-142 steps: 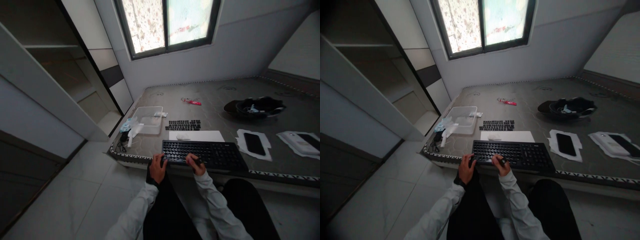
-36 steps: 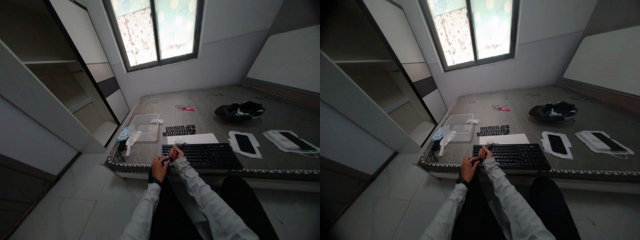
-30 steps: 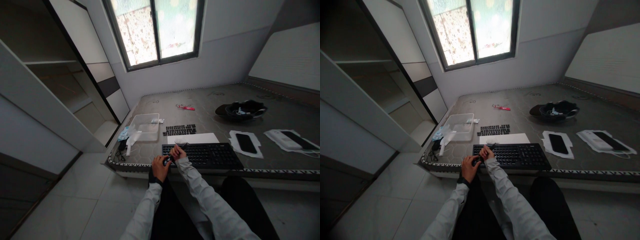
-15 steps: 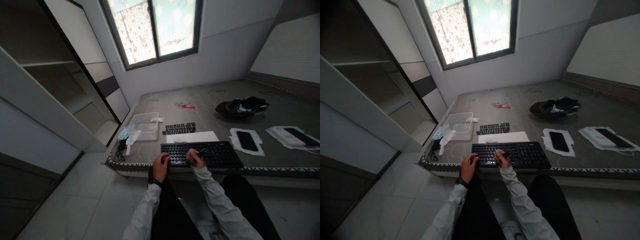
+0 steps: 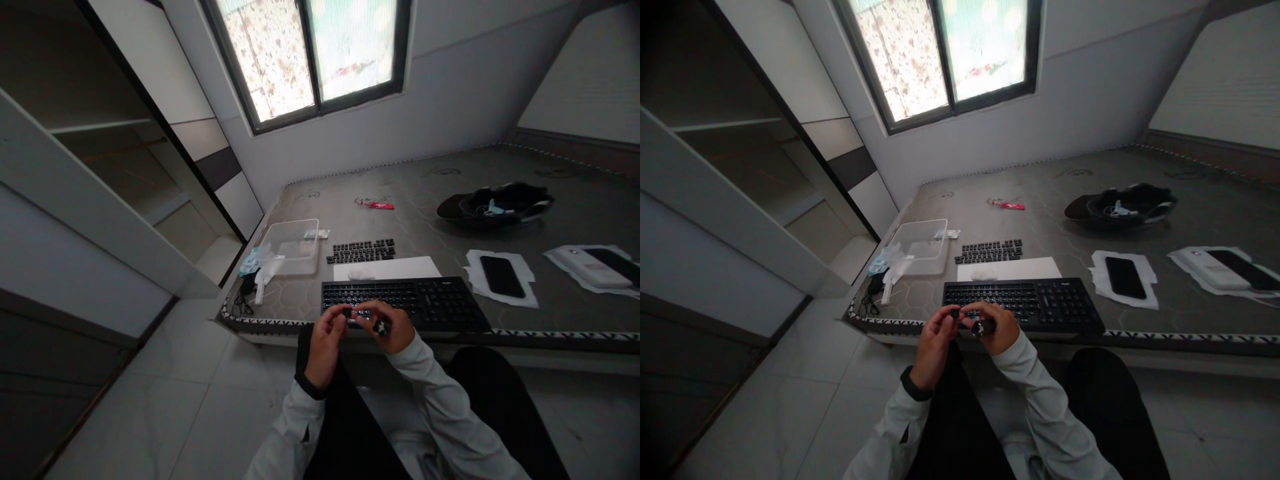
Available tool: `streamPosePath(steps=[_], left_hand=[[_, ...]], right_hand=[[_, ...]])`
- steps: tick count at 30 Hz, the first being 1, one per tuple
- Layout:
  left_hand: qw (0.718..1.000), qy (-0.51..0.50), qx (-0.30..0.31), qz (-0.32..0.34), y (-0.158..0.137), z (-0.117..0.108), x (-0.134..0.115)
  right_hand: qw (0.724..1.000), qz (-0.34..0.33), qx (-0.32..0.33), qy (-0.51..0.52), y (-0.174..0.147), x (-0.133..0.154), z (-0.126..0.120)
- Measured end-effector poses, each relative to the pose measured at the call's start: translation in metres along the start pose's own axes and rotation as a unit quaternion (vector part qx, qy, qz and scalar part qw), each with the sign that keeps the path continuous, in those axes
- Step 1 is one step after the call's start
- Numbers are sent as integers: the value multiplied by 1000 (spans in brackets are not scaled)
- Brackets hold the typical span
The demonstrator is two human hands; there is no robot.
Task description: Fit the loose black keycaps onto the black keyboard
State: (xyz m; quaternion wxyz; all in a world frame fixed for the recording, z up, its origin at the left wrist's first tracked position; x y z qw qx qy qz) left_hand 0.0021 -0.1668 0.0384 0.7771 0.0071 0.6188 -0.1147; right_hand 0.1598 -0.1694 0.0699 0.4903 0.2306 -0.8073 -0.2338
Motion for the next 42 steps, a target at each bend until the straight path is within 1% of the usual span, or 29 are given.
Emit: streamPosePath(steps=[3,7,9,12,16,18,21,23,27,29,33,35,37,39,40,41,42], left_hand=[[1000,10,-12,-12,3,1,-1],[999,26,-14,-16,5,5,-5],[999,42,-18,-1,4,7,-10],[996,75,-35,26,2,12,-18],[989,121,-66,59,1,16,-24],[983,158,-64,72,2,19,-26],[970,226,-47,83,5,23,-26],[956,275,-41,98,9,24,-28],[916,362,-19,174,18,25,-37],[900,392,13,188,24,27,-40],[887,415,121,163,39,34,-40],[888,411,145,150,51,34,-41],[890,411,135,143,68,29,-44],[886,429,96,150,94,17,-50],[876,452,65,159,109,10,-54],[861,480,25,168,126,1,-58],[844,510,0,169,145,-7,-60]], right_hand=[[1000,-12,-6,-20,0,0,-7],[999,-15,8,-29,1,-1,-14],[1000,-4,18,-21,1,-2,-14],[999,23,31,20,2,-5,-10],[997,56,19,49,2,-13,-6],[996,73,17,52,1,-19,-4],[993,100,15,54,-2,-29,-2],[993,109,12,49,-3,-34,-2],[994,100,16,33,-4,-40,-1],[995,96,22,27,-6,-45,-1],[994,98,40,-24,-11,-58,-2],[992,104,45,-60,-14,-65,-5],[990,108,43,-84,-17,-71,-8],[988,110,38,-103,-18,-76,-11],[986,110,36,-117,-19,-78,-12],[984,110,36,-132,-19,-79,-13],[983,109,37,-146,-19,-81,-13]])
Point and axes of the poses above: each hand's wrist, its own y-axis towards the middle knuckle, its own z-axis out of the palm, x = y × z, the point moved 6 cm from there along y, towards the middle knuckle, and after that the axes turned 8 degrees about -z, right-handed, at the moved point
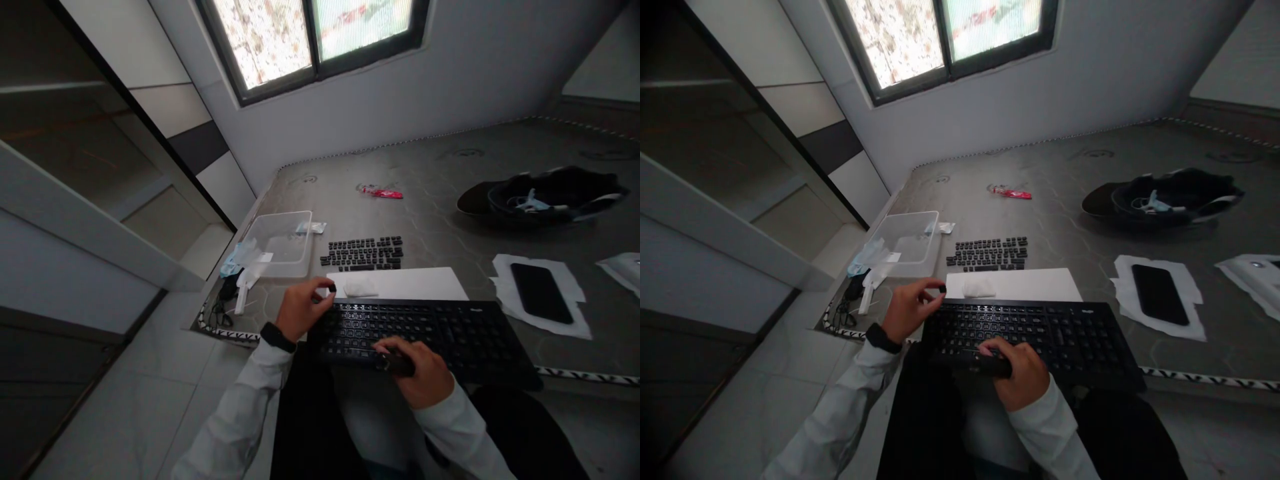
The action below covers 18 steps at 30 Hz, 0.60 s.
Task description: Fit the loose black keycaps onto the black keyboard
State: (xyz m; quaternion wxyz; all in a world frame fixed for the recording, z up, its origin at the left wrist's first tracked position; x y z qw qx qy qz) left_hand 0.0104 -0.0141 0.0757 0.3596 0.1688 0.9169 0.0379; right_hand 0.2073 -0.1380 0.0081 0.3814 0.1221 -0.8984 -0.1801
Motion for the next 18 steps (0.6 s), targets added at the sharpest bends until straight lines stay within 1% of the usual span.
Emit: streamPosePath(steps=[2,3,4,5,6,9,11,14,16,18], left_hand=[[997,76,-9,-3,37,0,23],[993,116,-4,4,55,4,34],[987,160,16,19,73,11,44],[977,209,39,30,89,20,55],[962,260,75,42,104,32,65],[946,289,134,50,138,67,94],[936,302,172,53,151,92,110],[924,314,211,53,161,126,131],[919,319,225,52,165,142,142],[917,323,231,49,167,152,150]], right_hand=[[1000,-3,1,-16,1,-1,2],[1000,-7,3,-17,2,-2,4],[1000,-11,6,-14,3,-1,6],[1000,-14,10,-10,4,-1,8],[1000,-17,14,-4,5,-1,10],[999,-22,25,8,8,-1,17],[999,-23,30,9,10,-2,20],[999,-25,37,8,10,-5,24],[999,-26,42,11,11,-8,24],[998,-34,54,18,12,-11,24]])
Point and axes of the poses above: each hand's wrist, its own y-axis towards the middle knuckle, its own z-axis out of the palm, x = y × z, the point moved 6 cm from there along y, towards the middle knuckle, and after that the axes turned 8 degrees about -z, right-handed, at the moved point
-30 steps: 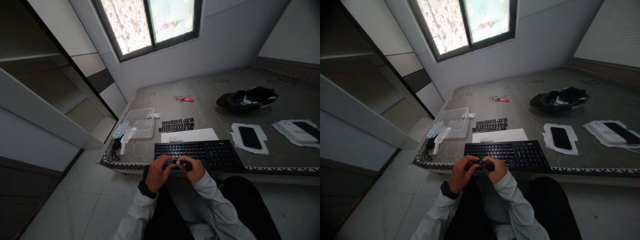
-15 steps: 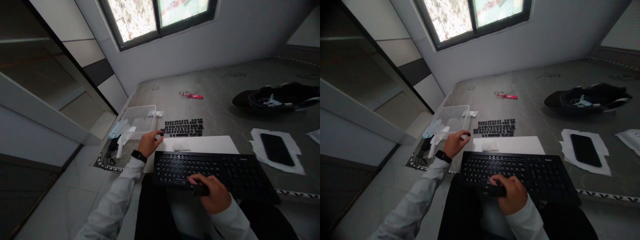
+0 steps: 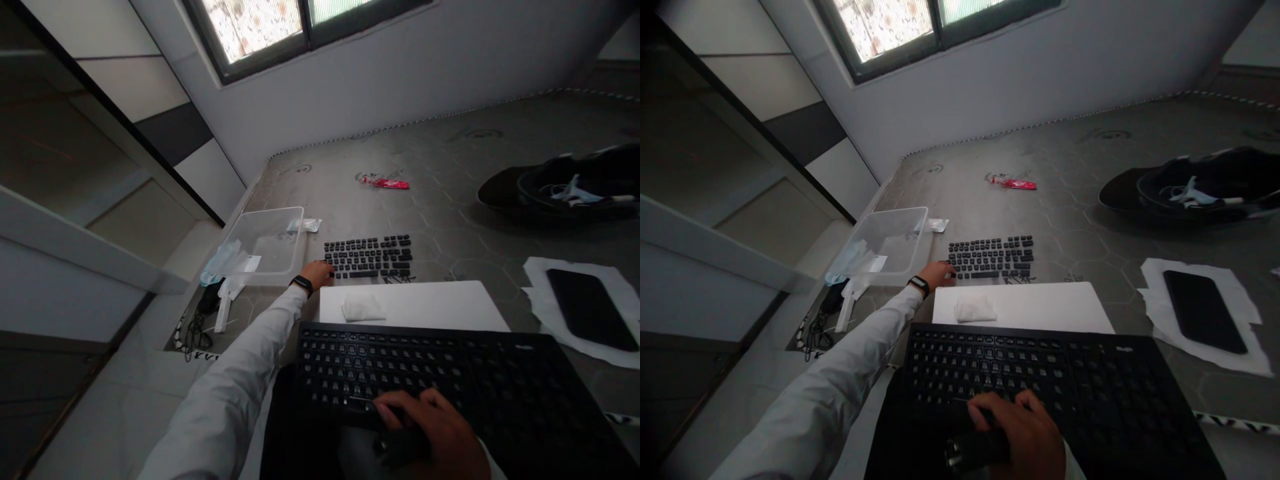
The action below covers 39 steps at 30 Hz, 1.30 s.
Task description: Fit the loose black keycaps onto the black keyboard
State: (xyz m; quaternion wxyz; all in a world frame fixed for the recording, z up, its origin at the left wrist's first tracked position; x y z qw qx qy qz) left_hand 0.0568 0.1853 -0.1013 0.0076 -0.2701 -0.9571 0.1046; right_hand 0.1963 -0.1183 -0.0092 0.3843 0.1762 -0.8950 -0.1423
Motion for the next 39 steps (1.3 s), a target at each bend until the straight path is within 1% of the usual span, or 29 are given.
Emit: streamPosePath(steps=[4,7,11,16,20,25,29,32,34,36,37,39], left_hand=[[1000,7,4,-14,4,9,5],[1000,11,5,-24,3,11,8],[999,13,7,-32,1,13,8],[999,11,8,-34,3,16,6],[999,7,4,-37,4,16,7],[999,-14,-7,-36,2,11,9],[997,-54,-34,-41,-8,-1,9],[988,-100,-96,-64,-32,-24,10],[973,-133,-161,-97,-62,-43,12],[945,-161,-237,-155,-104,-59,15],[929,-173,-271,-185,-128,-63,15],[894,-206,-324,-232,-178,-60,9]], right_hand=[[1000,-15,19,9,1,-5,0],[1000,-7,14,-3,0,-7,1],[999,-41,29,-7,0,-5,8],[998,-49,24,-9,-3,-9,10],[999,-41,20,-13,-7,-10,13],[1000,16,-16,-19,-9,-7,16],[1000,14,-27,-10,-6,-1,13],[1000,10,-22,-2,-5,2,10],[1000,18,-22,1,-5,5,9],[999,29,-23,10,-6,8,9],[999,32,-23,18,-5,11,10],[999,34,-21,30,-4,18,13]])
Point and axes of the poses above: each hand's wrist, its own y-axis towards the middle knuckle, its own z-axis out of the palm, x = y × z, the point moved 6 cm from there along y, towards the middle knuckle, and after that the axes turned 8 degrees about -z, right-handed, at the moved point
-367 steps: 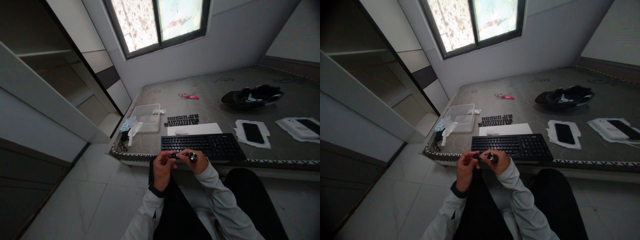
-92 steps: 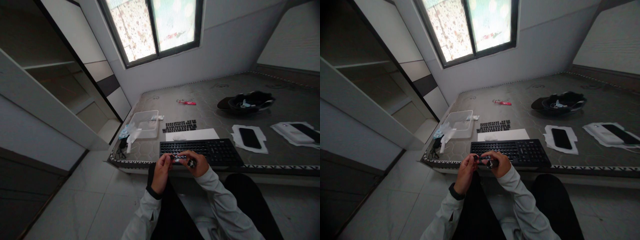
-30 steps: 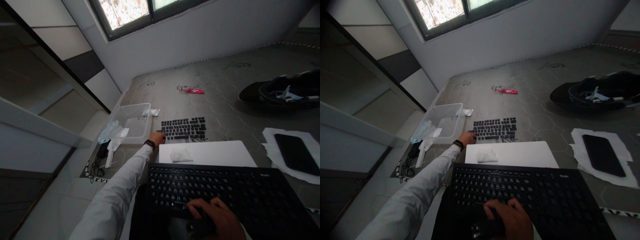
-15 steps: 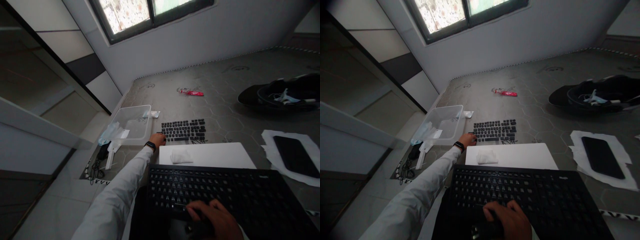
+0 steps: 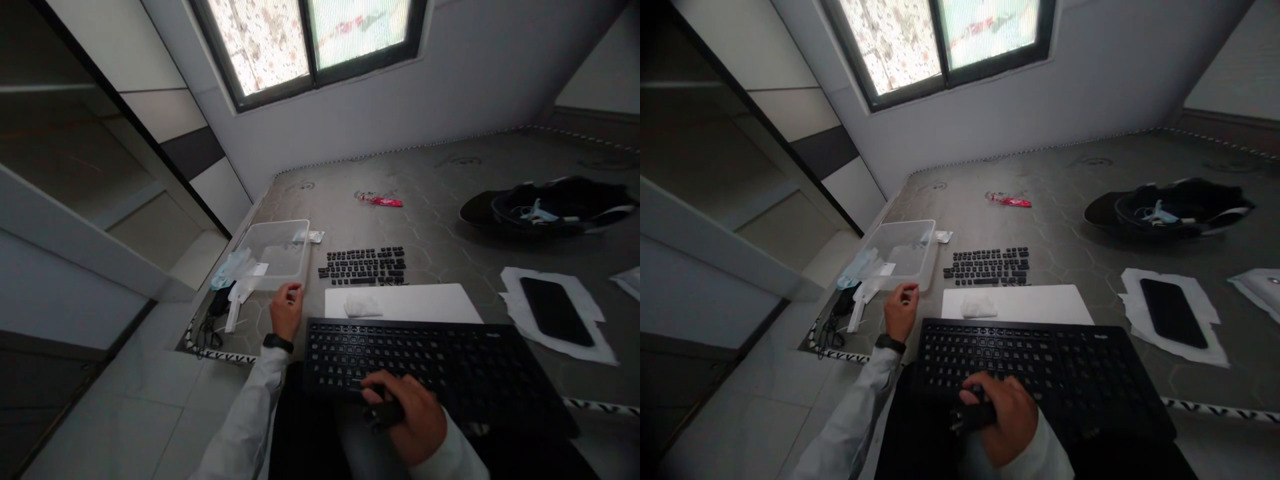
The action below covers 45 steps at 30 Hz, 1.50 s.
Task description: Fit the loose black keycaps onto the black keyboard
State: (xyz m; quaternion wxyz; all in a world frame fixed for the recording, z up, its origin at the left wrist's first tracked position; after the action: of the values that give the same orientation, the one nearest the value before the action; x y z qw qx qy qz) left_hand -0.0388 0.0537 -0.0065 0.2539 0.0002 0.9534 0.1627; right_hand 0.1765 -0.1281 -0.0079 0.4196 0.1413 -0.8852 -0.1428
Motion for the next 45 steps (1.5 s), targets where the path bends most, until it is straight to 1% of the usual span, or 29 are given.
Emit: streamPosePath(steps=[1,2,4,5,7,8,10,11,12,14,15,16,19,23,25,29,33,38,40,45], left_hand=[[995,-72,-40,-52,-23,-13,9],[985,-134,-53,-93,-48,-20,17],[971,-194,-45,-134,-96,-24,24],[969,-200,-45,-140,-118,-25,25],[971,-203,-40,-123,-153,-26,21],[972,-203,-37,-110,-165,-26,19],[974,-205,-33,-91,-177,-29,18],[974,-209,-30,-83,-179,-31,19],[973,-215,-25,-78,-179,-32,21],[970,-232,-8,-72,-177,-34,26],[967,-244,5,-72,-175,-35,30],[963,-258,17,-71,-175,-35,33],[955,-288,47,-59,-175,-35,40],[953,-294,60,-35,-180,-35,42],[953,-296,64,-31,-181,-35,42],[952,-297,71,-32,-182,-33,44],[951,-296,77,-37,-182,-32,45],[949,-301,82,-39,-181,-31,45],[948,-305,84,-40,-181,-31,45],[946,-309,85,-40,-180,-30,45]], right_hand=[[1000,4,-2,2,0,3,1],[1000,8,-7,5,0,6,2],[999,20,-19,21,0,10,3],[999,25,-26,37,-1,11,4],[995,38,-47,86,-3,13,7],[990,43,-62,116,-3,13,8],[974,51,-97,199,-2,12,13],[959,54,-109,254,0,12,16],[939,62,-115,317,4,11,22],[884,73,-106,449,14,12,37],[860,73,-98,496,21,14,45],[841,71,-87,529,27,16,53],[804,67,-89,585,45,21,72],[770,75,-106,625,59,21,98],[762,81,-109,633,62,19,110],[759,103,-119,632,66,15,130],[758,124,-142,625,64,11,138],[777,141,-145,596,65,10,139],[786,157,-156,577,65,10,141],[797,210,-176,538,65,12,151]])
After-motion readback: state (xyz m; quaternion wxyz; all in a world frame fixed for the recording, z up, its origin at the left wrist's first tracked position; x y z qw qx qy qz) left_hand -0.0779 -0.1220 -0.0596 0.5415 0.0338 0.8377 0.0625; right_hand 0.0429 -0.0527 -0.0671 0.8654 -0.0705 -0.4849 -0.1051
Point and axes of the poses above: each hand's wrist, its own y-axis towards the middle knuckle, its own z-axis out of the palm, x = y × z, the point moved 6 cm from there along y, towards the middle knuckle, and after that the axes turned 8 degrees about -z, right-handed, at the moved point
